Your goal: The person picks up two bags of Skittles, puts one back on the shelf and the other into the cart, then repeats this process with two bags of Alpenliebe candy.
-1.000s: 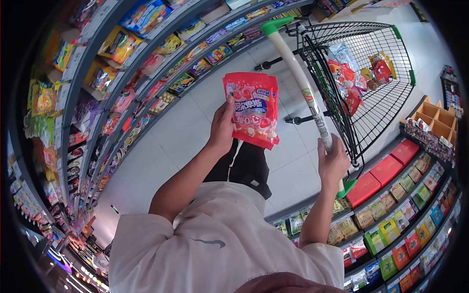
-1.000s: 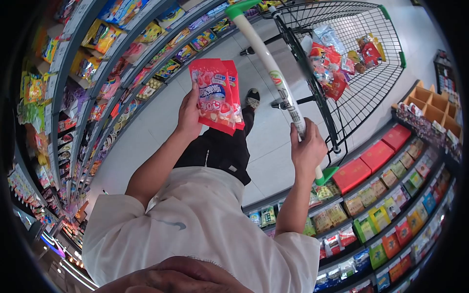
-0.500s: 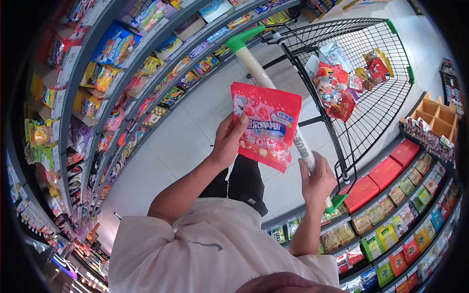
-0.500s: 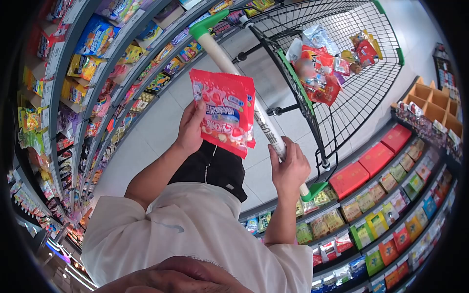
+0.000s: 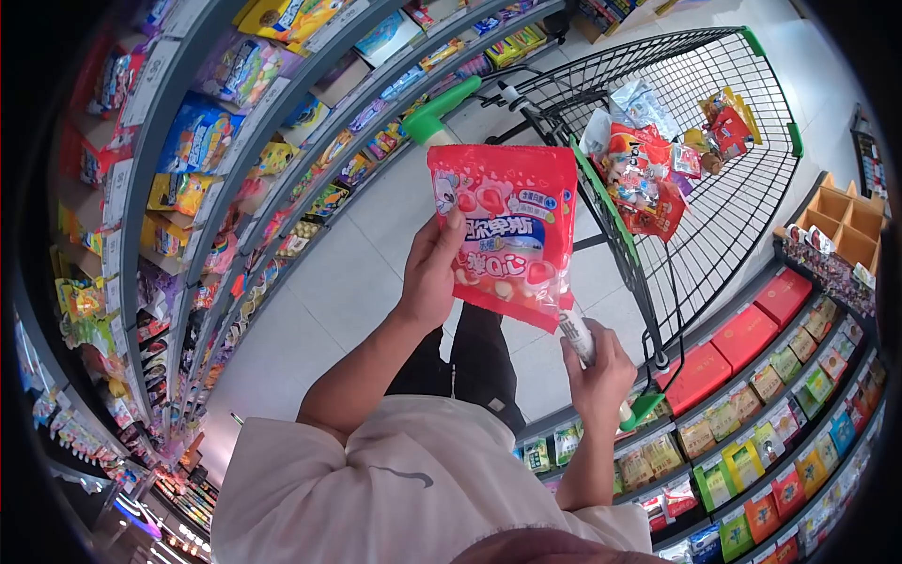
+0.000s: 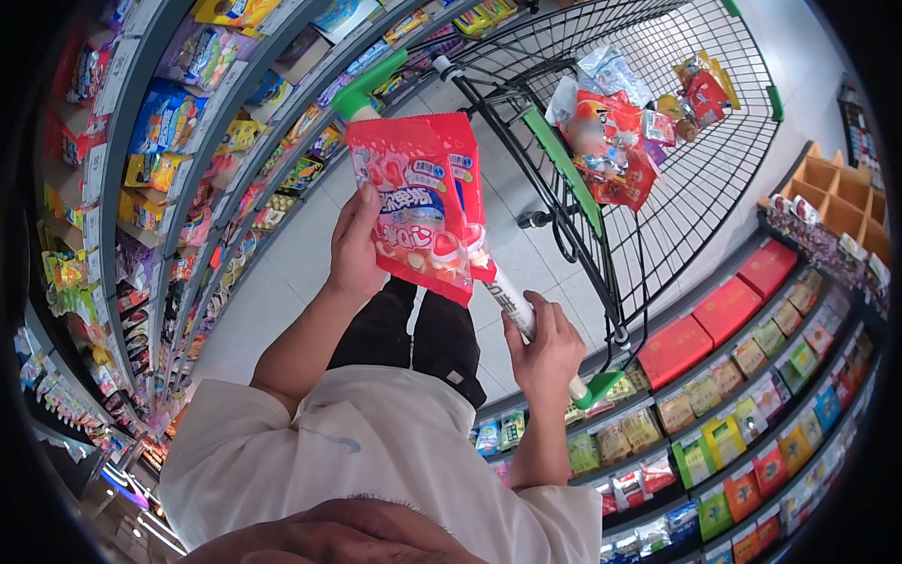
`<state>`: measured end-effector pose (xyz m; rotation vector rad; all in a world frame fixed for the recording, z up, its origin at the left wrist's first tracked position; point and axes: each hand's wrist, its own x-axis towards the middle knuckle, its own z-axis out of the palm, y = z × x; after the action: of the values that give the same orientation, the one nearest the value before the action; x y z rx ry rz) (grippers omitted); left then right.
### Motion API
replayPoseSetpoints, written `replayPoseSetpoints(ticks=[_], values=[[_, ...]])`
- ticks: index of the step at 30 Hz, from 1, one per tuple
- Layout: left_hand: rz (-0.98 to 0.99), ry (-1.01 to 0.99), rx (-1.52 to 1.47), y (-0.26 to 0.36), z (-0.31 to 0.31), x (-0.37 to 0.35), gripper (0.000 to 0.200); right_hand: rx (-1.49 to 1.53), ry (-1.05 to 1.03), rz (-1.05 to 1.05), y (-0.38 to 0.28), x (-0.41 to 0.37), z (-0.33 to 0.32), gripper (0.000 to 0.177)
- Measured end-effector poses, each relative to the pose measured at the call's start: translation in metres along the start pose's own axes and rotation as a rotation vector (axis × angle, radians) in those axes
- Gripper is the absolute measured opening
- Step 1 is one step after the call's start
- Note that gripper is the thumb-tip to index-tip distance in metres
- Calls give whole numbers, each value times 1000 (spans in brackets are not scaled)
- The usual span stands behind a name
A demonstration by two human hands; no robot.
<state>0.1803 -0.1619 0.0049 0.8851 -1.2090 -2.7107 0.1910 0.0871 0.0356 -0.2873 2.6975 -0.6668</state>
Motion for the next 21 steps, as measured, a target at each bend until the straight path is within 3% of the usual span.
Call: replayPoseSetpoints(ticks=[11,20,21], values=[[2,50,-43,-8,15,16,36,293,-96,-3,16,24,-20,40],[71,33,-16,-19,20,30,32,552,-292,216,20,37,-32,35],[61,33,-16,-18,23,32,32,535,-277,162,24,38,-30,35]])
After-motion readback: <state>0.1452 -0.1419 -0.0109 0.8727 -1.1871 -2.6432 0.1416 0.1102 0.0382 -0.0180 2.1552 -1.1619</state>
